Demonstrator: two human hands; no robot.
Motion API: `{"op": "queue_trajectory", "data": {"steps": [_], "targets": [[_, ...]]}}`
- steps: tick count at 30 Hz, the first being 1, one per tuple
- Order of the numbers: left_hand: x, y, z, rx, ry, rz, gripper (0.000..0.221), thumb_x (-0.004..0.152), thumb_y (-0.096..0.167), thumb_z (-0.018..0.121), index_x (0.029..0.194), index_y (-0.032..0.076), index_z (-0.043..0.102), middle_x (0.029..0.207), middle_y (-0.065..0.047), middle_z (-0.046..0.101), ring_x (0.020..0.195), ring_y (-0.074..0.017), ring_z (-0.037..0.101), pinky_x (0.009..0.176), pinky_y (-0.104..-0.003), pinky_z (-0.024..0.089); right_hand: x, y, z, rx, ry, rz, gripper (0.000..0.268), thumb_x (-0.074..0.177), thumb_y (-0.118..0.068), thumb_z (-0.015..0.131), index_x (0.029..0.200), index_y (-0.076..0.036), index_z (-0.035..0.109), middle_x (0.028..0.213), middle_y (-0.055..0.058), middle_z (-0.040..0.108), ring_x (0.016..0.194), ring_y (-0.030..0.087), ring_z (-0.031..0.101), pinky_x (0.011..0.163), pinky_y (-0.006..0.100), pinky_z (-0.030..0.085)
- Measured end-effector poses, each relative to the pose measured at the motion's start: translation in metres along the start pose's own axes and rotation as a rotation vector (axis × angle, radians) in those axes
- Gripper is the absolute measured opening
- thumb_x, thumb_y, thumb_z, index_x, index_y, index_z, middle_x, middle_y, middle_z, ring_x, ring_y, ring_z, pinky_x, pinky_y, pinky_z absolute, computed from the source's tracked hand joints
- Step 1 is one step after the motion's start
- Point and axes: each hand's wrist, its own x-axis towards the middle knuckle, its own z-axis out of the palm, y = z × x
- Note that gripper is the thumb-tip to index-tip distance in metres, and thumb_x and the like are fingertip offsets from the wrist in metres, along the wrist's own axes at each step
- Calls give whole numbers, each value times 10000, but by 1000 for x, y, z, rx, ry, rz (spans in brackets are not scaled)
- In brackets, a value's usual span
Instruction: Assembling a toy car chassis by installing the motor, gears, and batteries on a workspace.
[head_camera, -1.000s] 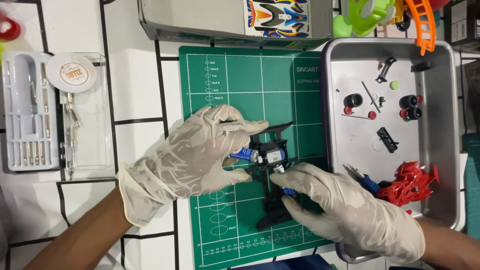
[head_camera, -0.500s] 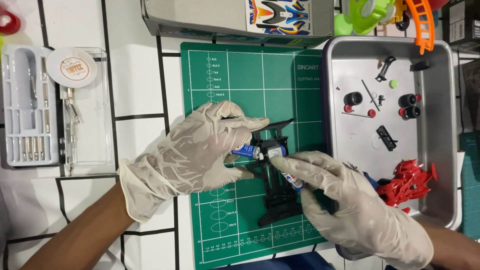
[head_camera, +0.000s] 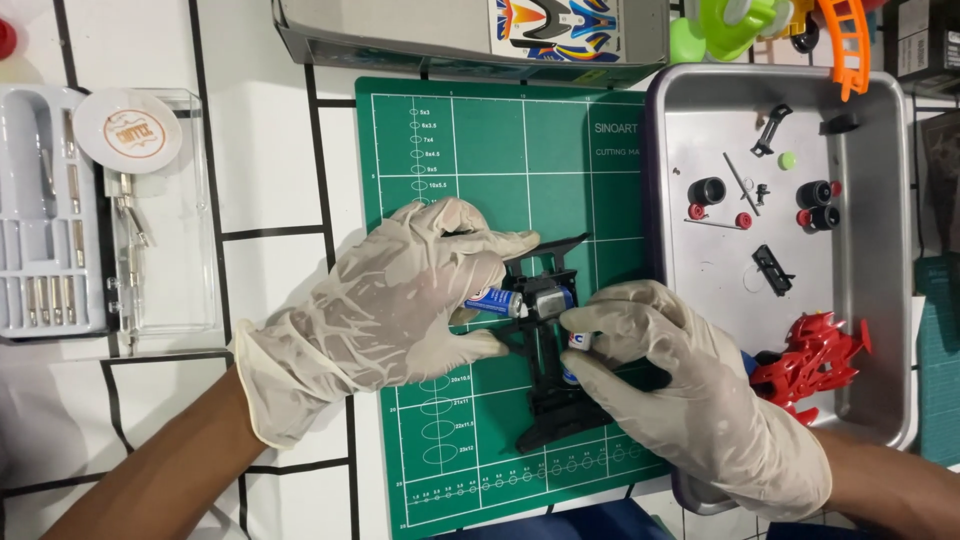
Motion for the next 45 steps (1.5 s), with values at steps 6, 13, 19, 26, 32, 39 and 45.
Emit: {"op": "queue_trajectory", "data": {"steps": [6, 13, 19, 26, 32, 39, 45], "targets": [[-2, 0, 0, 19, 35, -39, 889, 713, 670, 848, 1430, 195, 624, 1190, -75, 666, 1113, -234, 602, 772, -419, 561, -2, 2, 3, -31, -36, 42, 325, 855, -153, 823, 1143, -167, 672, 1086, 23, 695, 1002, 148, 719, 856, 244, 595], [-4, 0, 11, 64, -89, -83, 720, 767, 753, 728, 1256, 247, 573, 1362, 42, 614, 1183, -248, 512, 935, -465, 470, -6, 15, 5, -116, -100, -49, 272, 844, -205, 827, 1099, -154, 748, 1122, 36, 733, 980, 159, 751, 767, 281, 651], [-5, 3, 12, 177, -99, -130, 909, 772, 865, 627, 1510, 347, 511, 1258, 53, 601, 1140, -215, 505, 879, -437, 477, -15, 32, 6, -209, -147, -282, 389, 877, -165, 826, 1227, -55, 696, 1174, 111, 707, 1023, 236, 729, 798, 337, 660], [-5, -2, 7, -67, -99, -136, 836, 784, 761, 706, 1456, 279, 581, 1214, -34, 565, 1089, -258, 542, 1025, -519, 402, -15, 34, 1, -338, -215, -350, 410, 863, -199, 832, 1231, -59, 718, 1227, 100, 723, 1143, 213, 692, 974, 356, 614], [-2, -3, 7, 19, -96, -71, 820, 791, 760, 718, 1388, 203, 639, 1154, -52, 587, 1072, -245, 530, 905, -471, 464, -34, 50, 1, -327, -345, -341, 465, 775, -178, 883, 1193, -38, 735, 1310, 139, 698, 1213, 199, 675, 1045, 304, 553], [-2, -5, 3, -7, -69, -32, 670, 862, 693, 640, 1281, 173, 692, 1327, 40, 607, 1116, -222, 494, 889, -449, 438, -19, 43, 1, -216, -263, -582, 624, 880, 24, 840, 1348, 46, 429, 1371, 146, 665, 1306, 281, 657, 941, 403, 668], [-1, -6, 4, -69, -99, -52, 475, 871, 651, 638, 933, 184, 700, 1420, 59, 587, 1138, -232, 482, 923, -490, 414, -19, 50, -8, -557, -442, -834, 318, 985, 55, 556, 1293, 9, 619, 1417, 248, 575, 1293, 402, 595, 1066, 467, 549]]}}
